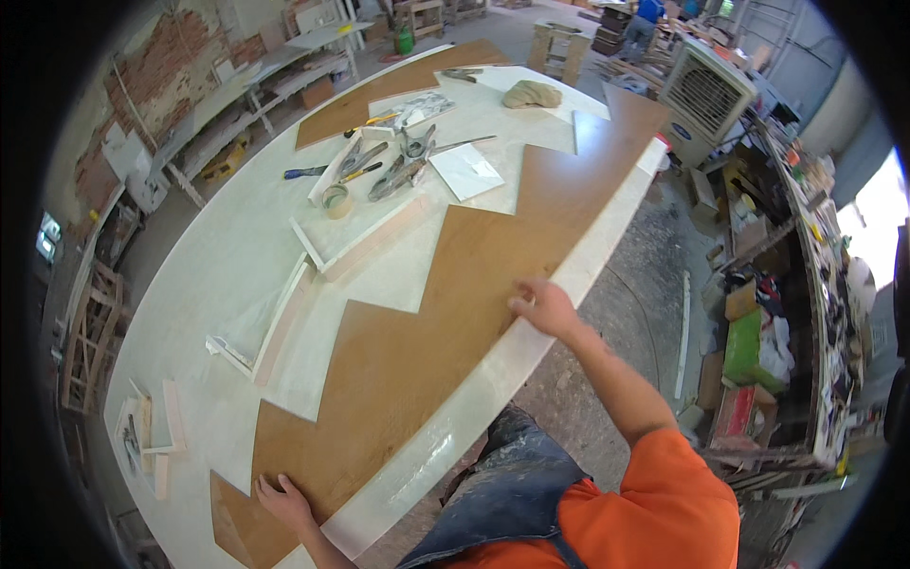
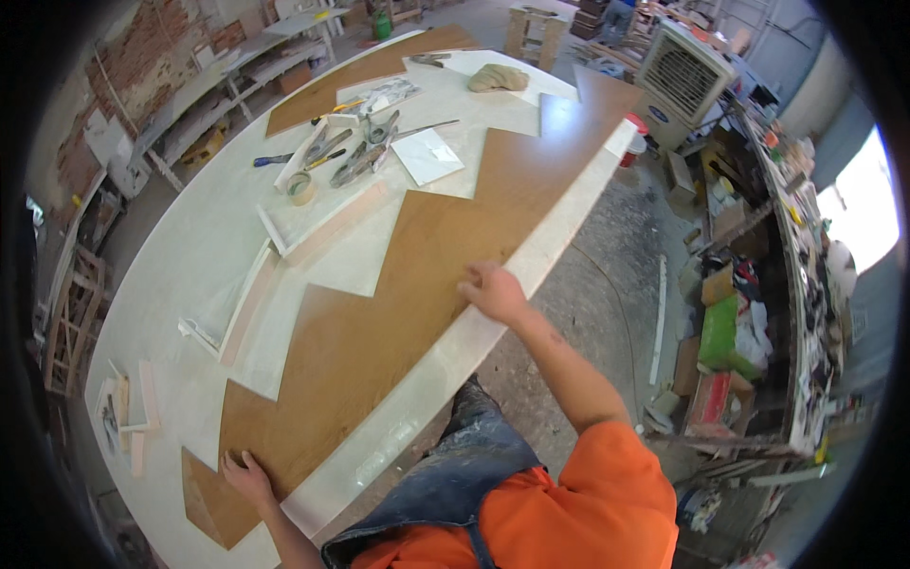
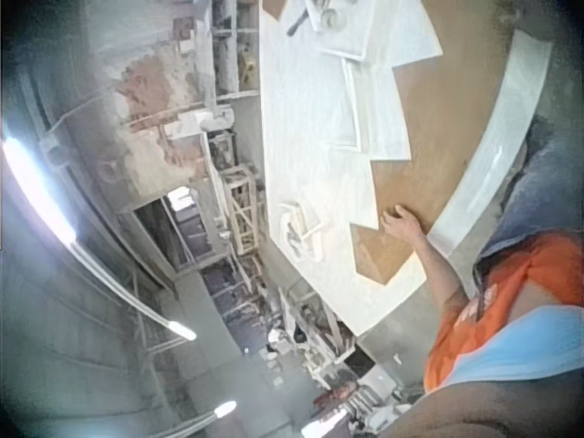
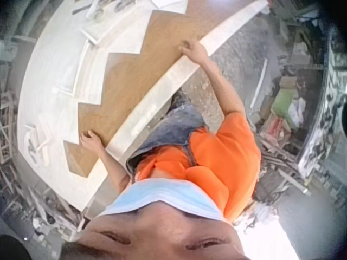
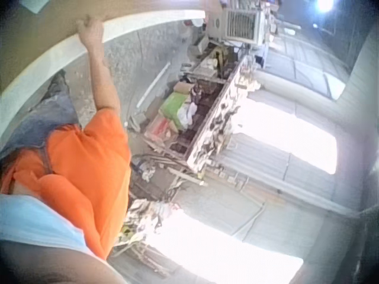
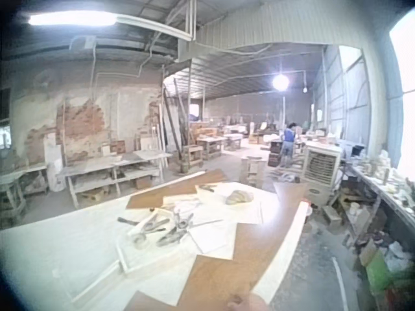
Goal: The person aligns and places several brown wooden pieces onto a white board, then retrieves a long thin strip and positions it along the edge. The person later uses a handheld power sander to smooth the edges of a wooden piece.
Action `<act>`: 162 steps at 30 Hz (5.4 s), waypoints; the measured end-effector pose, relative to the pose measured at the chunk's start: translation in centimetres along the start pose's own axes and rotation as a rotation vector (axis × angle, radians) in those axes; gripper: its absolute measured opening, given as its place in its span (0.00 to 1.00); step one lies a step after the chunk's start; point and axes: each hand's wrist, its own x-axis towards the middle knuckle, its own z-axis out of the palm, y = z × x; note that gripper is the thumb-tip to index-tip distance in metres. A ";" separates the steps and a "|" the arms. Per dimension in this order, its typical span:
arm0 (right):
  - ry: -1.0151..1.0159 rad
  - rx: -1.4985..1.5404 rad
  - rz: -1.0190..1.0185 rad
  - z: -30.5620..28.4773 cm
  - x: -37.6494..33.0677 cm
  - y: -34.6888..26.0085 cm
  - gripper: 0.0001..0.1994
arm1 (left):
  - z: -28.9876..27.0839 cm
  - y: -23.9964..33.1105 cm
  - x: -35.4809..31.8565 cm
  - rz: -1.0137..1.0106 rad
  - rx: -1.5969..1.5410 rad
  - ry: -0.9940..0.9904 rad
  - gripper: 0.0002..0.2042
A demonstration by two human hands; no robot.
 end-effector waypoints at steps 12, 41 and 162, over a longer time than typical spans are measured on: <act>0.143 -0.514 0.054 -4.4 32.3 10.3 0.27 | 2.0 -0.7 3.8 -0.213 0.119 -0.009 0.27; 0.183 -0.832 0.255 -13.7 38.0 26.4 0.47 | 5.8 4.5 9.3 -0.377 0.239 0.121 0.13; -2.612 -0.263 -1.049 78.2 -91.9 -84.1 0.22 | -5.9 -91.5 -56.8 -1.536 -0.554 -0.618 0.10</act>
